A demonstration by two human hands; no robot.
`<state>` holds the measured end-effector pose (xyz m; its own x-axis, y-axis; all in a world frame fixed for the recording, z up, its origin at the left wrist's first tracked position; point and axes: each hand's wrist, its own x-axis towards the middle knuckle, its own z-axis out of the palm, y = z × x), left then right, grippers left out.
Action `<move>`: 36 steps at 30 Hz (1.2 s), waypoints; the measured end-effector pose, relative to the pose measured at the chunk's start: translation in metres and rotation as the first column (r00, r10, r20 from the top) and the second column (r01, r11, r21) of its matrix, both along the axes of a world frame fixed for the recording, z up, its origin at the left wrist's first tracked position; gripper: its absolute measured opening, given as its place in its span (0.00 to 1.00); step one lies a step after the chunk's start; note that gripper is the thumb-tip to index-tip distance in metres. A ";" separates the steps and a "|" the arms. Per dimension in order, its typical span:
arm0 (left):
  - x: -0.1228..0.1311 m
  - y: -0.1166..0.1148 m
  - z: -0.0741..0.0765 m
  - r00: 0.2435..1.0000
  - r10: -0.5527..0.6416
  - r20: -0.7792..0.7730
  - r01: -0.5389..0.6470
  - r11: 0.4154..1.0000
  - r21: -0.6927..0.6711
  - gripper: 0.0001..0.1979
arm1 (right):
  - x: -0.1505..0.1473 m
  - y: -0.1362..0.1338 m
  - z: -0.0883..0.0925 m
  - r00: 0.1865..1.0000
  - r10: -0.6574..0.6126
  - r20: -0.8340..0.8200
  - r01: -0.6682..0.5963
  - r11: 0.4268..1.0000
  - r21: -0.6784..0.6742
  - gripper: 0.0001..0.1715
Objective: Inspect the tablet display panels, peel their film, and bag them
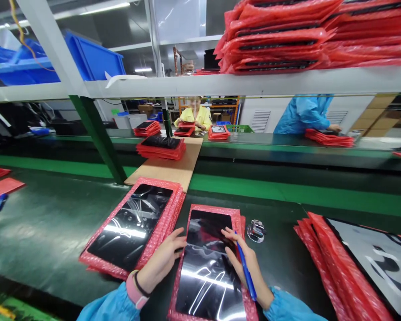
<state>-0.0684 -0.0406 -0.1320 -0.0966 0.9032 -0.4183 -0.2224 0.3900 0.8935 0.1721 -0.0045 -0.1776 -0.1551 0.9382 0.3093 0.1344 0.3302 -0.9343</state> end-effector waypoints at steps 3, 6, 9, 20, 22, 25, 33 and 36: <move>0.004 0.007 0.020 0.999 -0.029 0.046 0.027 0.999 0.037 0.32 | -0.002 0.004 -0.004 1.000 0.024 0.010 -0.024 1.000 0.002 0.14; 0.013 0.018 0.035 0.991 -0.118 0.062 0.111 0.989 0.097 0.19 | 0.001 0.006 -0.003 1.000 0.000 0.017 0.000 1.000 0.009 0.14; 0.025 0.029 0.038 0.986 -0.165 0.038 0.157 0.976 0.149 0.17 | 0.004 0.007 -0.004 1.000 -0.007 0.030 0.006 1.000 0.022 0.16; -0.063 0.026 0.074 0.996 -0.040 -0.080 0.057 0.973 0.222 0.32 | 0.020 0.001 0.002 0.993 -0.031 -0.117 0.026 0.999 -0.047 0.17; -0.099 0.024 0.086 0.996 -0.001 -0.087 0.021 0.972 0.235 0.35 | 0.018 -0.001 0.005 0.993 -0.041 -0.112 0.034 0.997 -0.067 0.19; -0.148 0.022 0.091 0.994 0.065 -0.092 -0.040 0.968 0.249 0.36 | 0.015 -0.004 0.009 0.994 -0.018 -0.107 0.007 0.995 -0.098 0.20; -0.202 0.025 0.073 0.955 0.175 -0.240 -0.116 0.963 0.242 0.31 | 0.015 -0.011 0.005 0.981 0.076 -0.178 -0.123 0.956 -0.268 0.23; -0.202 0.033 0.077 0.902 0.266 -0.340 -0.152 0.933 0.325 0.28 | 0.014 -0.018 0.007 0.949 0.094 -0.301 -0.184 0.940 -0.286 0.28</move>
